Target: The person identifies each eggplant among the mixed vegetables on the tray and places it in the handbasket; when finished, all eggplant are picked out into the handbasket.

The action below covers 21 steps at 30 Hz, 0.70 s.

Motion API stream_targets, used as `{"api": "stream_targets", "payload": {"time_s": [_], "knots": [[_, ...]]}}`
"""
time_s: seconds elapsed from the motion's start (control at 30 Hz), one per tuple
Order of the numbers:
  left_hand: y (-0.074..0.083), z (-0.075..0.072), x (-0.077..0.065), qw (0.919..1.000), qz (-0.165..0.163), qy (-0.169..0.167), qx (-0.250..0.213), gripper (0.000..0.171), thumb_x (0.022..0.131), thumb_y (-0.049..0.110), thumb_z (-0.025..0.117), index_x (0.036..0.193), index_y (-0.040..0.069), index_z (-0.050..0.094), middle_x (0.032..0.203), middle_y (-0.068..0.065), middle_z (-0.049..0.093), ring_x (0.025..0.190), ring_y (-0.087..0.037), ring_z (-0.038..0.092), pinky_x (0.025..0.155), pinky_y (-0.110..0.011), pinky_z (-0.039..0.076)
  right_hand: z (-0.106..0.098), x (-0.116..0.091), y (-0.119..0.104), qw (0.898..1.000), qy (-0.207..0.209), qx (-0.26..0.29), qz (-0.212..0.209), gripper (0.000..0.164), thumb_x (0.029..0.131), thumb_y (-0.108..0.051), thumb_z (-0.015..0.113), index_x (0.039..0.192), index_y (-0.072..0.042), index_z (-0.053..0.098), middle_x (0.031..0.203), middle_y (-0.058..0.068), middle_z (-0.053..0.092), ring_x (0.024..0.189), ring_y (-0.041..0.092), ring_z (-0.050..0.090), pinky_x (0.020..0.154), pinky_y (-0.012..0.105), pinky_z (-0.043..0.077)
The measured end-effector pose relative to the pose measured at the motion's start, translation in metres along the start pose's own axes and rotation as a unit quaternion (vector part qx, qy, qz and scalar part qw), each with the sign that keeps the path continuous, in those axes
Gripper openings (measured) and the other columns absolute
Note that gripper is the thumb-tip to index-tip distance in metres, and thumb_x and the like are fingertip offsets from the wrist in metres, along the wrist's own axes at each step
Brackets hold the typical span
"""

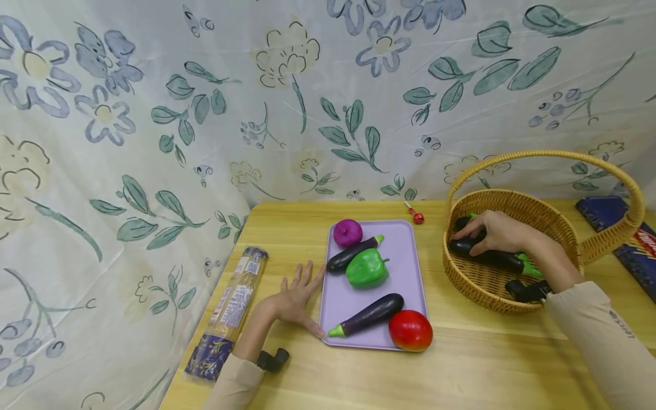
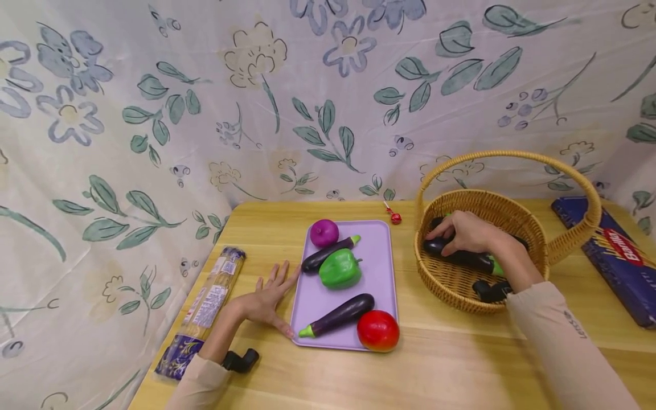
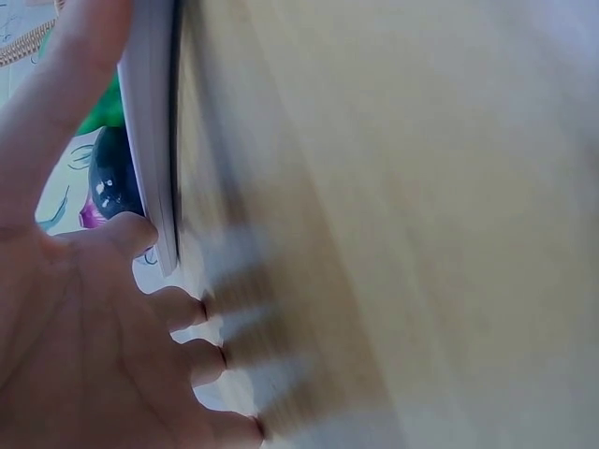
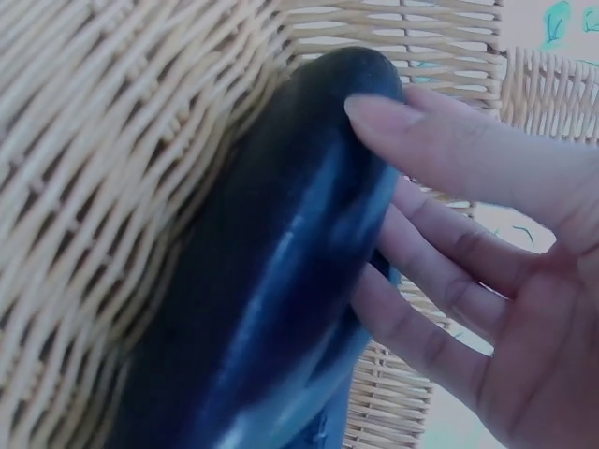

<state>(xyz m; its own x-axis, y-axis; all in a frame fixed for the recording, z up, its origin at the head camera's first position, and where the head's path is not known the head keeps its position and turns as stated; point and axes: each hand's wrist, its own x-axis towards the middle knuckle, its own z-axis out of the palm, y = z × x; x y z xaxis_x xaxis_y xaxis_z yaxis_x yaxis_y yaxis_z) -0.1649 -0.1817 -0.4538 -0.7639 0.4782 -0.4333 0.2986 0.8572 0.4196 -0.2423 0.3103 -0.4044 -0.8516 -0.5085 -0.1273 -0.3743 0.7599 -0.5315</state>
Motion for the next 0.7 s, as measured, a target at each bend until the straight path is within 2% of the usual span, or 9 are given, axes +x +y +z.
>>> {"api": "stream_targets", "payload": {"time_s": [0.13, 0.23, 0.4, 0.6, 0.7], "knots": [[0.000, 0.000, 0.000, 1.0000, -0.001, -0.001, -0.001, 0.147, 0.066, 0.052, 0.095, 0.167, 0.024, -0.007, 0.170, -0.022, -0.023, 0.157, -0.044, -0.023, 0.122, -0.075, -0.009, -0.004, -0.004, -0.003, 1.000, 0.000, -0.006, 0.004, 0.041, 0.080, -0.019, 0.089, 0.120, -0.012, 0.079, 0.118, 0.013, 0.076, 0.103, 0.028, 0.072, 0.082, 0.038, 0.060], [0.000, 0.000, 0.000, 1.0000, -0.003, -0.002, 0.000, 0.147, 0.065, 0.052, 0.095, 0.167, 0.025, -0.008, 0.169, -0.022, -0.024, 0.157, -0.043, -0.023, 0.122, -0.074, -0.009, -0.009, -0.011, -0.010, 1.000, 0.011, -0.014, 0.010, 0.042, 0.083, -0.021, 0.087, 0.122, -0.012, 0.078, 0.120, 0.012, 0.076, 0.103, 0.027, 0.072, 0.083, 0.038, 0.061], [0.000, 0.001, 0.001, 1.0000, -0.005, -0.003, 0.000, 0.147, 0.065, 0.053, 0.095, 0.167, 0.025, -0.007, 0.169, -0.022, -0.023, 0.157, -0.043, -0.023, 0.122, -0.074, -0.008, -0.017, -0.026, -0.026, 0.999, 0.029, -0.025, -0.004, 0.042, 0.086, -0.025, 0.085, 0.125, -0.012, 0.076, 0.122, 0.011, 0.075, 0.103, 0.026, 0.073, 0.084, 0.039, 0.064], [-0.001, -0.001, 0.002, 1.0000, -0.006, -0.004, 0.004, 0.147, 0.065, 0.053, 0.095, 0.167, 0.027, -0.008, 0.170, -0.020, -0.024, 0.157, -0.042, -0.024, 0.123, -0.073, -0.009, -0.022, -0.044, -0.055, 0.999, 0.028, -0.028, -0.015, 0.039, 0.088, -0.032, 0.082, 0.125, -0.020, 0.076, 0.122, -0.002, 0.075, 0.103, 0.018, 0.071, 0.083, 0.034, 0.064], [0.000, 0.000, 0.002, 1.0000, -0.007, -0.004, 0.005, 0.146, 0.065, 0.053, 0.095, 0.167, 0.027, -0.008, 0.170, -0.020, -0.023, 0.157, -0.042, -0.023, 0.123, -0.073, -0.009, -0.019, -0.049, -0.070, 0.999, 0.028, -0.017, -0.044, 0.038, 0.089, -0.033, 0.081, 0.125, -0.022, 0.075, 0.121, -0.007, 0.075, 0.103, 0.010, 0.070, 0.084, 0.028, 0.063]]}}
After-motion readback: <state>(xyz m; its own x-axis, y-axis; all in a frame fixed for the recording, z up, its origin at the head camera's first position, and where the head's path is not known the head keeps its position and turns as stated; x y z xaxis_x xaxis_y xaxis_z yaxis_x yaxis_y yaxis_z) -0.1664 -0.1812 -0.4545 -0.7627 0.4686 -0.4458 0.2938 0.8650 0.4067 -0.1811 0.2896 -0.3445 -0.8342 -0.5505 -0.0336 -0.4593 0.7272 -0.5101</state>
